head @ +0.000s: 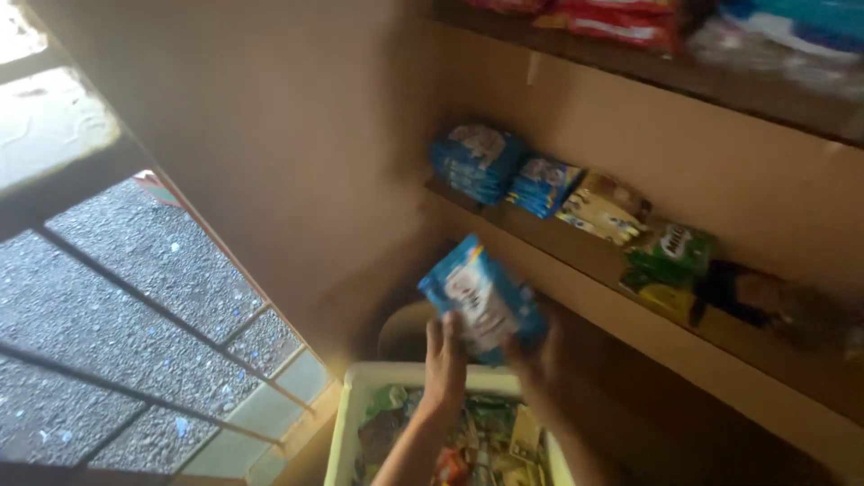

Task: Transfer items from a cooler and arrange them on pantry shelves.

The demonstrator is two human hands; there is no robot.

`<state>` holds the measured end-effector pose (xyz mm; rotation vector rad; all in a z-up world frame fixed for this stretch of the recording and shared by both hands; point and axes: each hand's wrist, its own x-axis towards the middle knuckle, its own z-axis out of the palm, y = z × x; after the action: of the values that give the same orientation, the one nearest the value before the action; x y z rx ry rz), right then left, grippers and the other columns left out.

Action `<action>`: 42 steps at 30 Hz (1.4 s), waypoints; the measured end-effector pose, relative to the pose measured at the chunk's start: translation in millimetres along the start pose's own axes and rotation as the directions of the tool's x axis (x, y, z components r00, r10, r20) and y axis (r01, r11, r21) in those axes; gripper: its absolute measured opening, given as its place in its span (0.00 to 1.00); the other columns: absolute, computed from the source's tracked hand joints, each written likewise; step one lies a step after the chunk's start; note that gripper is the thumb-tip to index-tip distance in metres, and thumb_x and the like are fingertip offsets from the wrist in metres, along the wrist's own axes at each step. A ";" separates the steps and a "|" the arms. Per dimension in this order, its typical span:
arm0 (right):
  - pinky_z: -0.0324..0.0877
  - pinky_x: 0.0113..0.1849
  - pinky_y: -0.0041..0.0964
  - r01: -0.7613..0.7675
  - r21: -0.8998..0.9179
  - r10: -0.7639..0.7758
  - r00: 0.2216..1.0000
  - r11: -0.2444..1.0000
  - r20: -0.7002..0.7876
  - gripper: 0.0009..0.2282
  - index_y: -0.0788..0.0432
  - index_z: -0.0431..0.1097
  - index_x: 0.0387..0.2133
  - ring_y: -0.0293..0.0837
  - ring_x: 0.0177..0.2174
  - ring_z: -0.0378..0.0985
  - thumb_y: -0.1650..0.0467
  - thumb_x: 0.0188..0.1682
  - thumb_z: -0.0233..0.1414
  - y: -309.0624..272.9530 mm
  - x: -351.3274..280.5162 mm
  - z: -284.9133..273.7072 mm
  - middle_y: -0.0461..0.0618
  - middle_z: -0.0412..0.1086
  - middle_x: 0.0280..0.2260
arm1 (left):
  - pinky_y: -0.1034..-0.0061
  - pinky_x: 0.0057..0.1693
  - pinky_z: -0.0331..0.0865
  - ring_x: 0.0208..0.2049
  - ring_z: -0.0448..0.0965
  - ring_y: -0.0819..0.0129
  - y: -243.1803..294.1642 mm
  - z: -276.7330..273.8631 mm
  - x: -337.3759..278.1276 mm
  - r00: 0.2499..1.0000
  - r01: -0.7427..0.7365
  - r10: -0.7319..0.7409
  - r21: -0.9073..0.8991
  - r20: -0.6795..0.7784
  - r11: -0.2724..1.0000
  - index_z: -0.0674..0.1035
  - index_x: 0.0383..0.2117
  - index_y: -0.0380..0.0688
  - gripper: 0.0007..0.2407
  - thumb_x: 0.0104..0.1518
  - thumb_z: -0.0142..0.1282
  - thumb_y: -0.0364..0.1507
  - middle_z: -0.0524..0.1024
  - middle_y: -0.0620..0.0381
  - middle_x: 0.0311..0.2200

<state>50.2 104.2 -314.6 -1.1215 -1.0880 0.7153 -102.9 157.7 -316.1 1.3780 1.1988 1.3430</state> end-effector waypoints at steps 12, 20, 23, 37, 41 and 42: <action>0.70 0.52 0.39 0.228 -0.096 -0.236 0.969 0.969 -0.077 0.37 0.64 0.41 0.68 0.49 0.53 0.70 0.61 0.55 0.58 -60.6 282.9 15.4 0.61 0.66 0.55 | 0.61 0.65 0.75 0.58 0.80 0.57 124.1 7.8 293.8 0.707 -0.438 0.569 -0.371 0.420 0.819 0.72 0.65 0.45 0.20 0.67 0.62 0.30 0.79 0.43 0.58; 0.71 0.52 0.47 0.292 -0.698 -0.335 0.939 0.653 0.080 0.23 0.57 0.62 0.63 0.61 0.51 0.77 0.63 0.56 0.56 -89.0 328.3 41.1 0.61 0.71 0.52 | 0.53 0.59 0.69 0.55 0.74 0.41 111.8 26.7 352.3 0.806 -0.588 0.513 0.291 0.297 0.755 0.69 0.63 0.45 0.29 0.56 0.60 0.43 0.74 0.40 0.56; 0.67 0.58 0.54 0.395 -0.793 -0.462 0.872 0.463 0.164 0.20 0.58 0.66 0.61 0.66 0.56 0.71 0.66 0.56 0.56 -102.6 313.6 54.4 0.64 0.68 0.55 | 0.48 0.60 0.67 0.54 0.74 0.39 107.3 27.2 354.3 0.724 -0.665 0.636 0.516 0.268 0.540 0.71 0.61 0.46 0.28 0.56 0.57 0.47 0.74 0.41 0.55; 0.59 0.64 0.59 0.375 -0.868 -0.415 0.882 0.324 0.226 0.21 0.61 0.58 0.68 0.72 0.65 0.56 0.65 0.65 0.50 -61.1 309.9 63.3 0.72 0.54 0.66 | 0.50 0.71 0.55 0.66 0.60 0.38 84.1 30.2 360.2 0.487 -0.873 0.769 0.199 0.413 0.446 0.66 0.64 0.39 0.36 0.57 0.63 0.50 0.63 0.37 0.65; 0.56 0.64 0.61 0.466 -0.838 -0.386 0.855 0.283 0.346 0.37 0.57 0.47 0.71 0.69 0.67 0.49 0.62 0.53 0.62 -83.2 290.3 70.5 0.68 0.45 0.69 | 0.47 0.72 0.48 0.70 0.53 0.37 64.7 33.0 362.2 0.462 -0.886 0.738 0.214 0.491 0.412 0.57 0.71 0.42 0.44 0.53 0.64 0.53 0.55 0.35 0.69; 0.54 0.59 0.64 0.439 -0.866 -0.255 0.889 0.238 0.381 0.45 0.57 0.46 0.69 0.72 0.65 0.45 0.60 0.41 0.68 -86.7 287.4 74.0 0.70 0.42 0.67 | 0.48 0.76 0.48 0.74 0.54 0.42 58.2 33.3 365.9 0.463 -0.884 0.729 0.201 0.504 0.422 0.54 0.74 0.45 0.44 0.57 0.63 0.53 0.55 0.41 0.73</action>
<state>73.5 357.1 -138.2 -1.7125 -1.9491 -0.3652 -78.2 508.1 -193.5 2.6734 0.5300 1.3647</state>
